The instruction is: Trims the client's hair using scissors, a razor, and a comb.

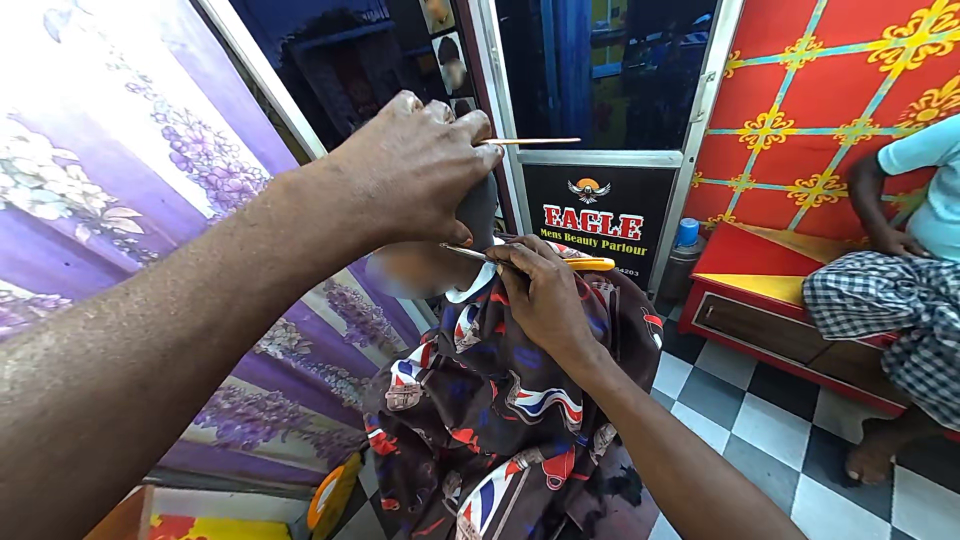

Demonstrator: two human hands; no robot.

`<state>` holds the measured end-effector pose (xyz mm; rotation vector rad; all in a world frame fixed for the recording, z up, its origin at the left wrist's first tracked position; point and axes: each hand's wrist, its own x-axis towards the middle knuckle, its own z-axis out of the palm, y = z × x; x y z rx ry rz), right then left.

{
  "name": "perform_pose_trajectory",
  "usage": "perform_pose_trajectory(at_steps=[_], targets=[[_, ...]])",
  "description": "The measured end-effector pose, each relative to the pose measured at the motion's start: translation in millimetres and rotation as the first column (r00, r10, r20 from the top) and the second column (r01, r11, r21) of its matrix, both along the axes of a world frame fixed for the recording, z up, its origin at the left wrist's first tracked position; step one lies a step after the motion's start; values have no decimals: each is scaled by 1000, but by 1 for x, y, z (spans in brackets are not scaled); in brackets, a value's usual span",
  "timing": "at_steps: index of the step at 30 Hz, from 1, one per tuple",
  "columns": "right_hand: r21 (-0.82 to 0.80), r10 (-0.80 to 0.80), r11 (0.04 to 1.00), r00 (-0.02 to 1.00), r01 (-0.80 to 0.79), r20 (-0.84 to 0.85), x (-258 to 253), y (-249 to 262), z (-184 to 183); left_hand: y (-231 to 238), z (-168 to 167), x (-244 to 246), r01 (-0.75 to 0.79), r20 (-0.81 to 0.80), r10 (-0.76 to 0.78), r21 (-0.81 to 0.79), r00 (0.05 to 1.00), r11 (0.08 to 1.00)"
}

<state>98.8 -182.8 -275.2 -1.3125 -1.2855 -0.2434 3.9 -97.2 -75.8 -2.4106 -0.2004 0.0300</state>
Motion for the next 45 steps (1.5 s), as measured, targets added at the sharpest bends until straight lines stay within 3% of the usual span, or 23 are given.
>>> perform_pose_trajectory(at_steps=[29,36,38,40,42,45], targets=[[6,-126,991,940,131,318,7,-11,-2,-1,0,-1,-3,19,3,-21,1000,1000],[-40,-172,977,888,208,426,4,-18,-1,1,-3,-4,43,33,-42,-27,999,999],[-4,-189,978,895,208,404,2,-28,-1,8,-2,-12,161,100,-155,-51,983,986],[26,-196,980,913,200,357,-1,-46,-8,9,-5,-32,349,334,-307,-72,891,935],[61,-254,967,914,248,315,-4,-67,-26,2,-13,-61,491,645,-363,-20,672,871],[34,-353,931,872,364,338,-1,-91,-64,-1,-48,-105,472,902,-265,80,342,878]])
